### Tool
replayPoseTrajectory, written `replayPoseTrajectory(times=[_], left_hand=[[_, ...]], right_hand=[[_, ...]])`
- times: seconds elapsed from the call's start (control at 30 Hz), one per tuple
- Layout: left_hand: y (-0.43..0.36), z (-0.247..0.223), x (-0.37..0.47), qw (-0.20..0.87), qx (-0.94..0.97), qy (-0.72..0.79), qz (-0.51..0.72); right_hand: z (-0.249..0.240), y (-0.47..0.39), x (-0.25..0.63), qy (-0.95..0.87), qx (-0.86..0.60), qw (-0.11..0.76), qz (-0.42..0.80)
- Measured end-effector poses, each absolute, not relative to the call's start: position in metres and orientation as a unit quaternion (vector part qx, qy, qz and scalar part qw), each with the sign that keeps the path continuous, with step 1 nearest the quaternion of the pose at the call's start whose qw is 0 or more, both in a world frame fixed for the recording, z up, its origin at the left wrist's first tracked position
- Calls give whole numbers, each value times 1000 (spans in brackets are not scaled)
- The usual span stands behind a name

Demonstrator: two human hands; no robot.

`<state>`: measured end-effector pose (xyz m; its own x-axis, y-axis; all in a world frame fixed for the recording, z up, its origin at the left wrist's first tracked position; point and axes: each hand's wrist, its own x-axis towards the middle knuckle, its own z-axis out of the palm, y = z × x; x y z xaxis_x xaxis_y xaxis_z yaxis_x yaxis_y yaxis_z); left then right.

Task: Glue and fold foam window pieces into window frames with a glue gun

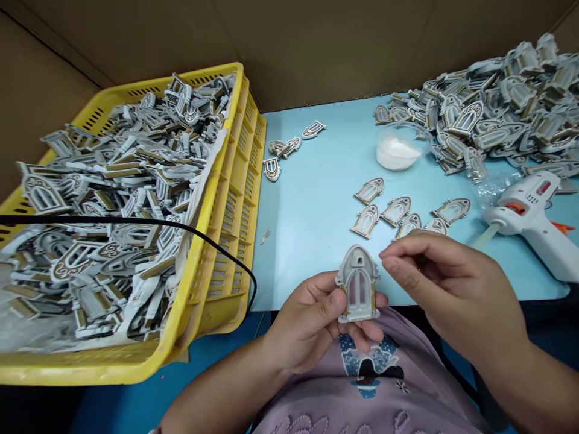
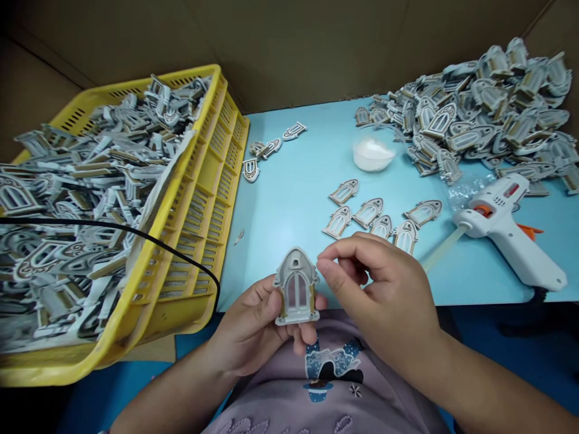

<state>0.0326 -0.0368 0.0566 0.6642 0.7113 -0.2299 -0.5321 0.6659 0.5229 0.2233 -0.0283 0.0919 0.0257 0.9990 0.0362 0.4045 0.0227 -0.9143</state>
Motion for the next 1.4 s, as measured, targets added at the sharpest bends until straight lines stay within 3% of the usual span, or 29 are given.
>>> replayPoseTrajectory(times=[0.33, 0.73, 0.97, 1.4], left_hand=[[-41, 45, 40, 857, 249, 228, 389], [-40, 46, 37, 880, 238, 222, 347], [-41, 46, 40, 896, 200, 186, 350], [-41, 43, 37, 895, 225, 210, 323]], right_hand=[[101, -32, 211, -620, -605, 392, 308], [98, -32, 213, -735, -552, 378, 113], [100, -32, 222, -732, -551, 376, 140], [104, -37, 221, -798, -491, 348, 40]])
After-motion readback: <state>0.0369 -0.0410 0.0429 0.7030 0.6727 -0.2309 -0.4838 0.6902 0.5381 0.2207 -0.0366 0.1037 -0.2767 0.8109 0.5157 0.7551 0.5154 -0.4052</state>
